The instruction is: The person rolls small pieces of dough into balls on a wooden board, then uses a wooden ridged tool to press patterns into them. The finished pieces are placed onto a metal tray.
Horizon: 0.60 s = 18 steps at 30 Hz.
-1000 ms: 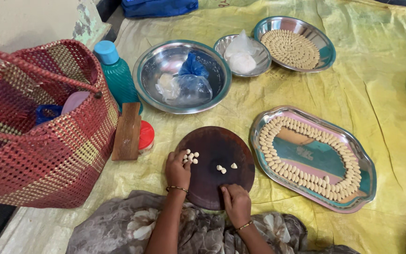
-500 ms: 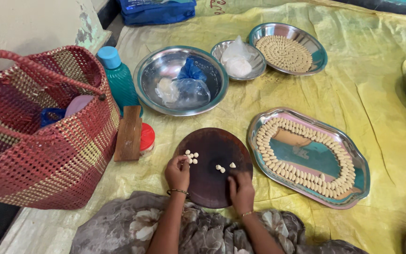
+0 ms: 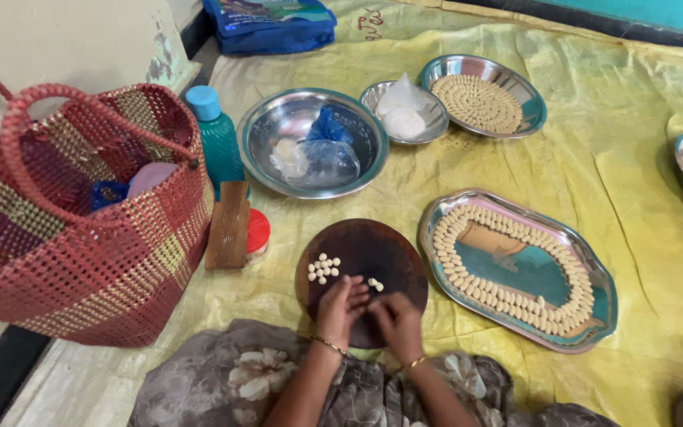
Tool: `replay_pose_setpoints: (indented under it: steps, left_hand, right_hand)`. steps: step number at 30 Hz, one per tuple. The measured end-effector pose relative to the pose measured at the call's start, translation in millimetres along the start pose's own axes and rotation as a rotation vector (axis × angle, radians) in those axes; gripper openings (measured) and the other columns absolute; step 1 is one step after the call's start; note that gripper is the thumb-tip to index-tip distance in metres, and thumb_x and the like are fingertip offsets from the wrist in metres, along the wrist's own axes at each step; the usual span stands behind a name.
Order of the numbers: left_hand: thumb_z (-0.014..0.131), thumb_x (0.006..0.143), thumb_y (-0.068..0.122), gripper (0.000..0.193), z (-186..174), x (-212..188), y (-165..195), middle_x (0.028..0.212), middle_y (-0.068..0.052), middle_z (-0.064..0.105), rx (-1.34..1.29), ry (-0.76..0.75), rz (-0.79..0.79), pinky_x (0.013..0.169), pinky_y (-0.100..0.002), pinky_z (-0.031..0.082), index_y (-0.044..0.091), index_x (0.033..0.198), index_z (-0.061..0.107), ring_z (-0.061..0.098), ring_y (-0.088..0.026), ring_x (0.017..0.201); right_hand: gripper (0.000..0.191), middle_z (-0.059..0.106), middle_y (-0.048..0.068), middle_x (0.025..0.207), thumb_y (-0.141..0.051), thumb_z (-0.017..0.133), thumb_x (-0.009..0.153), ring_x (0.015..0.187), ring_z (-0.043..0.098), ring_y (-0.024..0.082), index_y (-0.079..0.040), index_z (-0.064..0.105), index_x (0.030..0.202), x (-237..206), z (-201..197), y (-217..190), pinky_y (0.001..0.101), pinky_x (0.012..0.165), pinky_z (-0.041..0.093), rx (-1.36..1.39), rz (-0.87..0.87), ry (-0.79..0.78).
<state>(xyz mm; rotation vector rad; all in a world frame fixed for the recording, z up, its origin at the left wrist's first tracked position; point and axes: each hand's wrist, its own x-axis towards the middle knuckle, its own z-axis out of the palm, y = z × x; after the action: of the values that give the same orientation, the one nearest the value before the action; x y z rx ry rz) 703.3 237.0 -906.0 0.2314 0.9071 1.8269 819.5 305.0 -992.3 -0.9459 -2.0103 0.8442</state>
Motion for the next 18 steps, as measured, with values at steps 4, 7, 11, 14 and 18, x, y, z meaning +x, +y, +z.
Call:
replay_pose_setpoints:
  steps: [4,7,11,14,18]
  left_hand:
    - [0.04,0.103,0.058,0.07,11,-19,-19,0.143,-0.015,0.062,-0.396,-0.326,-0.097,0.113,-0.042,0.046,0.004,0.146,0.053,0.055,-0.027,0.135]
    - [0.036,0.102,0.064,0.079,18,-34,-27,0.166,-0.011,0.039,-0.469,-0.621,-0.227,0.124,-0.038,0.034,0.011,0.161,0.035,0.035,-0.027,0.154]
    - [0.034,0.095,0.07,0.085,11,-42,-19,0.17,-0.011,0.022,-0.363,-0.736,-0.094,0.122,-0.05,0.029,0.02,0.163,0.019,0.023,-0.026,0.156]
    - [0.028,0.096,0.079,0.097,1,-42,-15,0.172,-0.015,0.02,-0.465,-0.634,-0.059,0.124,-0.05,0.025,0.012,0.165,0.019,0.02,-0.029,0.157]
    - [0.03,0.095,0.08,0.099,-6,-47,-39,0.173,-0.014,0.02,-0.411,-0.527,-0.11,0.127,-0.05,0.022,0.011,0.164,0.018,0.016,-0.031,0.16]
  right_hand:
    - [0.031,0.062,0.019,0.116,-0.024,0.073,0.079,0.12,0.054,0.038,-0.003,0.07,0.102,-23,4,-20,0.0505,0.101,0.041,-0.331,-0.199,-0.017]
    - [0.051,0.044,0.023,0.158,-0.023,0.056,0.093,0.154,0.027,0.046,-0.003,0.059,0.139,-25,1,-35,0.0577,0.123,0.016,-0.32,-0.375,0.069]
    - [0.067,0.027,0.026,0.169,-0.019,0.043,0.093,0.16,0.014,0.044,0.002,0.038,0.156,-48,6,-53,0.0544,0.128,0.007,0.006,-0.49,-0.153]
    - [0.067,0.024,0.023,0.17,-0.038,0.031,0.105,0.16,0.013,0.041,0.002,0.034,0.159,-55,2,-52,0.055,0.127,0.003,-0.088,-0.58,-0.255]
    - [0.081,0.027,0.019,0.172,-0.059,0.012,0.105,0.162,0.013,0.037,-0.002,0.036,0.158,-30,-14,-41,0.0586,0.128,-0.001,-0.414,-0.478,-0.241]
